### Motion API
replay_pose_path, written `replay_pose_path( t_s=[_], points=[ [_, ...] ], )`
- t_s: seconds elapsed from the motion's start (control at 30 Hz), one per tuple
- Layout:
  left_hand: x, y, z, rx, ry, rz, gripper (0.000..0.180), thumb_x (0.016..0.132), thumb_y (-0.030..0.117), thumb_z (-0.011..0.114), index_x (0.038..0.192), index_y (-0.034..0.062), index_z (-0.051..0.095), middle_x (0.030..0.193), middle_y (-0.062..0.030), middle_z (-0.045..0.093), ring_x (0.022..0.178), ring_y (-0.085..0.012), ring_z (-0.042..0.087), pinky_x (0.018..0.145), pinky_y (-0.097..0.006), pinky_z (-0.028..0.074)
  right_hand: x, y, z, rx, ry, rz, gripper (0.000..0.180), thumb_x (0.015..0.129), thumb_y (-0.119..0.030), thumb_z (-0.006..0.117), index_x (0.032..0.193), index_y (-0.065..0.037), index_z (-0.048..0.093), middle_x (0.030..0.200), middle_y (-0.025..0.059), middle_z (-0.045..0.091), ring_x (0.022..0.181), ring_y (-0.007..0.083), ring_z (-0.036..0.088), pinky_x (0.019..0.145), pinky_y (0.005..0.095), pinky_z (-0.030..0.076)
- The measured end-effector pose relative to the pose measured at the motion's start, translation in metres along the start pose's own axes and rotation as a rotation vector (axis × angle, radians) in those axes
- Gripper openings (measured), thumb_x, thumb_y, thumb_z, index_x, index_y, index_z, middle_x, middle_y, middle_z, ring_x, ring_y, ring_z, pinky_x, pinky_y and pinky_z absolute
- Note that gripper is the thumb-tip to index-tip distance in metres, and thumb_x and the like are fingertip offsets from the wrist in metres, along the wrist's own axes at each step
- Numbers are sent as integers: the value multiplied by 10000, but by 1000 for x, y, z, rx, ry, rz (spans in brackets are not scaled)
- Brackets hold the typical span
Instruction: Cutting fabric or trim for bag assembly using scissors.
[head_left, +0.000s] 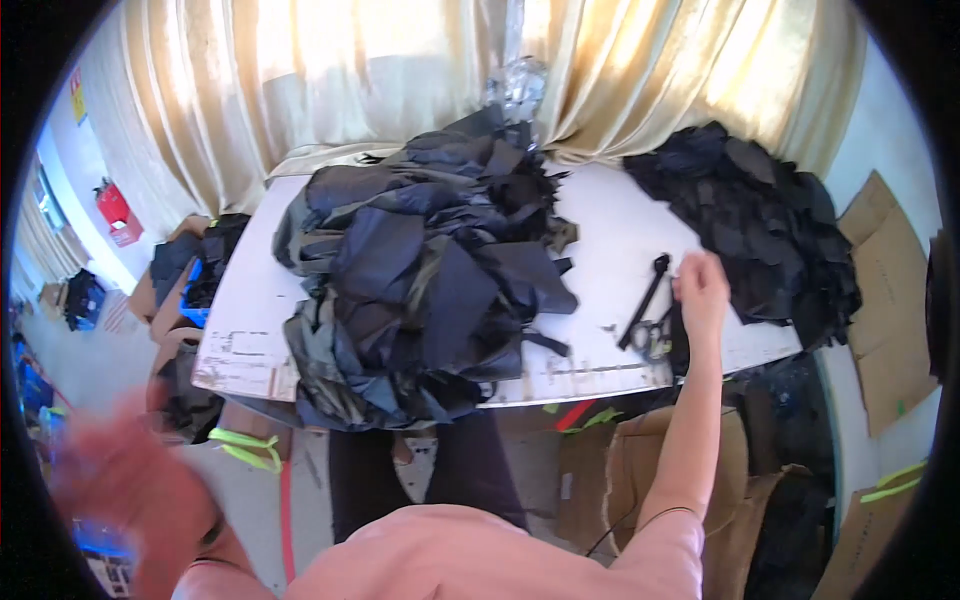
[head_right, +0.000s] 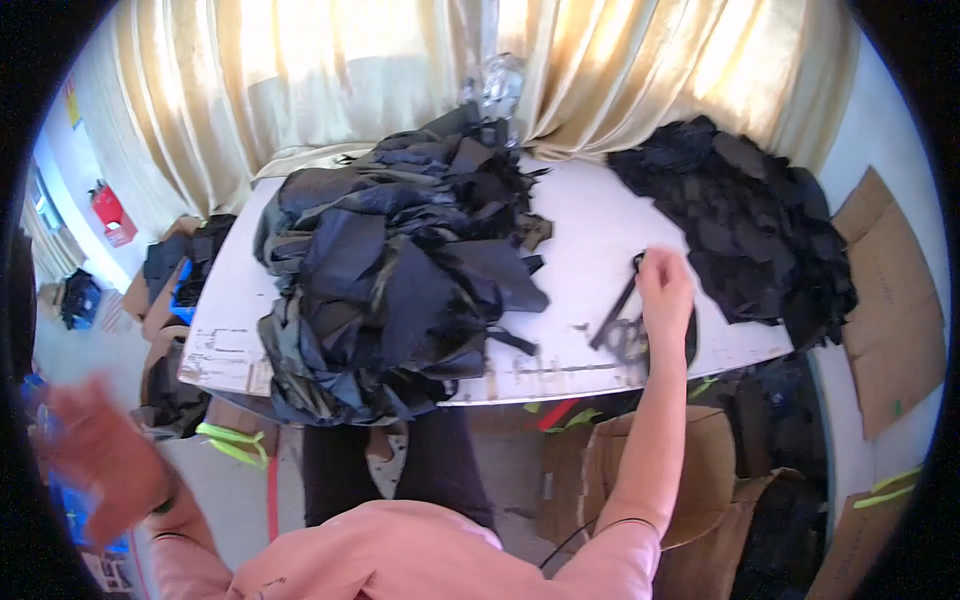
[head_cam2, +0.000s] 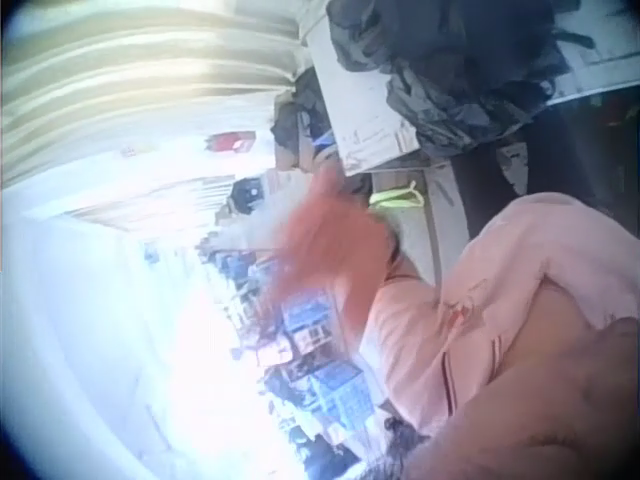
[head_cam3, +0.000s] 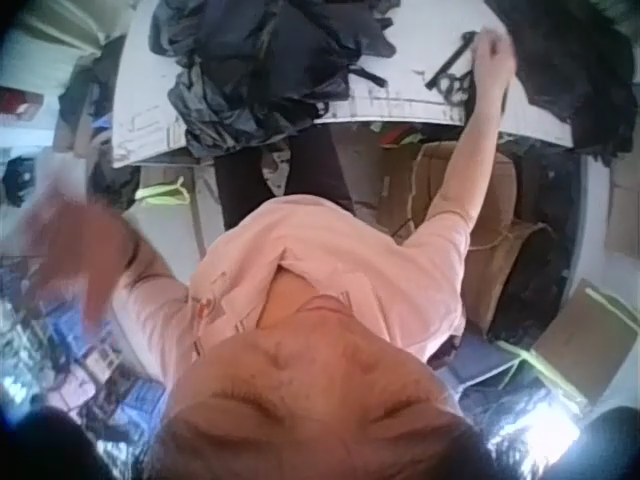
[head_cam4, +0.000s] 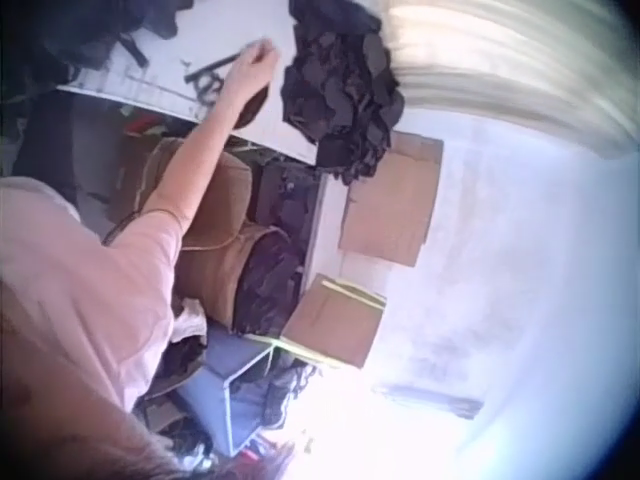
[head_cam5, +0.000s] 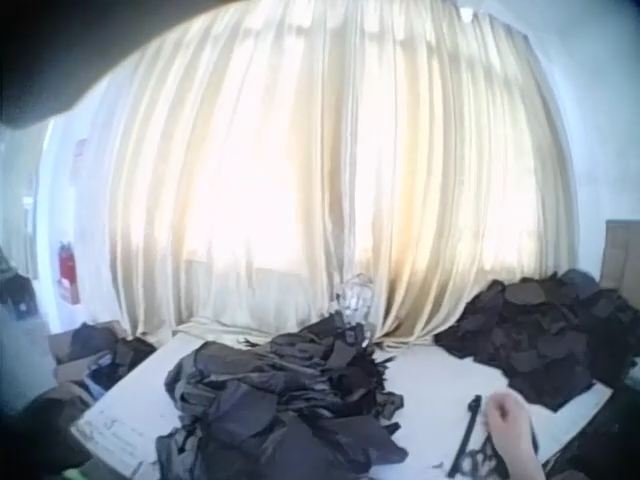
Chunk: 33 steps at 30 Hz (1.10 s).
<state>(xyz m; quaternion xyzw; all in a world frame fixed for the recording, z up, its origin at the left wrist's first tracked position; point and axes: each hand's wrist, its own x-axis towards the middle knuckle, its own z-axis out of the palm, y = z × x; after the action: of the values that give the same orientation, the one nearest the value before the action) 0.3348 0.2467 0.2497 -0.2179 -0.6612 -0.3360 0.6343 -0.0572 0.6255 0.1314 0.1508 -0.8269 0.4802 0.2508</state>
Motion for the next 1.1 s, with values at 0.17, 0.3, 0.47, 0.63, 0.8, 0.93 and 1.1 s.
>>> replay_pose_path(
  t_s=[0.17,0.3,0.47,0.63,0.8,0.93,1.1],
  points=[
    [-172,-120,12,224,-926,-843,738,766,342,750,1360,56,418,1394,-226,386,1327,-369,347,1087,-461,271,-51,189,34,-671,-296,315,393,784,-296,649,963,47,581,958,266,639,929,448,600,822,497,474],
    [-261,-149,19,534,-1209,-687,929,750,656,614,1473,184,270,1500,-291,150,1401,-451,149,1029,-699,146,-60,211,62,-795,-269,424,441,790,-318,667,1029,39,569,1059,253,600,1022,455,559,877,497,466],
    [-299,-208,35,527,-1195,-670,901,767,670,576,1468,193,272,1414,-295,319,1334,-458,289,1021,-715,149,-73,225,61,-777,-159,523,665,709,-272,774,1154,61,409,1094,287,587,1044,460,570,884,460,479],
    [-302,-259,57,291,-1239,-626,900,771,649,600,1478,208,259,1353,-277,394,1299,-444,336,1045,-700,95,-70,237,24,-879,-181,541,367,690,-146,746,928,34,532,886,220,640,825,376,644,695,446,506],
    [-294,-273,40,106,-1200,-672,786,797,577,631,1445,234,348,1259,-213,485,1262,-389,400,1059,-662,98,-109,180,22,118,-209,1110,147,769,-123,687,782,-45,562,647,12,490,515,150,465,450,317,355],
    [-271,-257,6,-188,-791,-669,310,852,259,690,1101,87,624,1003,-100,608,958,-244,585,885,-342,426,-159,74,44,643,-226,1003,223,810,-107,692,1002,-39,602,792,31,581,722,172,589,640,310,514],
    [-213,-227,7,218,-435,-884,406,762,304,758,1034,64,577,812,-113,556,741,-252,571,631,-344,458,-178,-43,90,655,-231,724,230,787,-7,666,935,-81,507,813,24,530,742,147,539,682,273,441]
  ],
)
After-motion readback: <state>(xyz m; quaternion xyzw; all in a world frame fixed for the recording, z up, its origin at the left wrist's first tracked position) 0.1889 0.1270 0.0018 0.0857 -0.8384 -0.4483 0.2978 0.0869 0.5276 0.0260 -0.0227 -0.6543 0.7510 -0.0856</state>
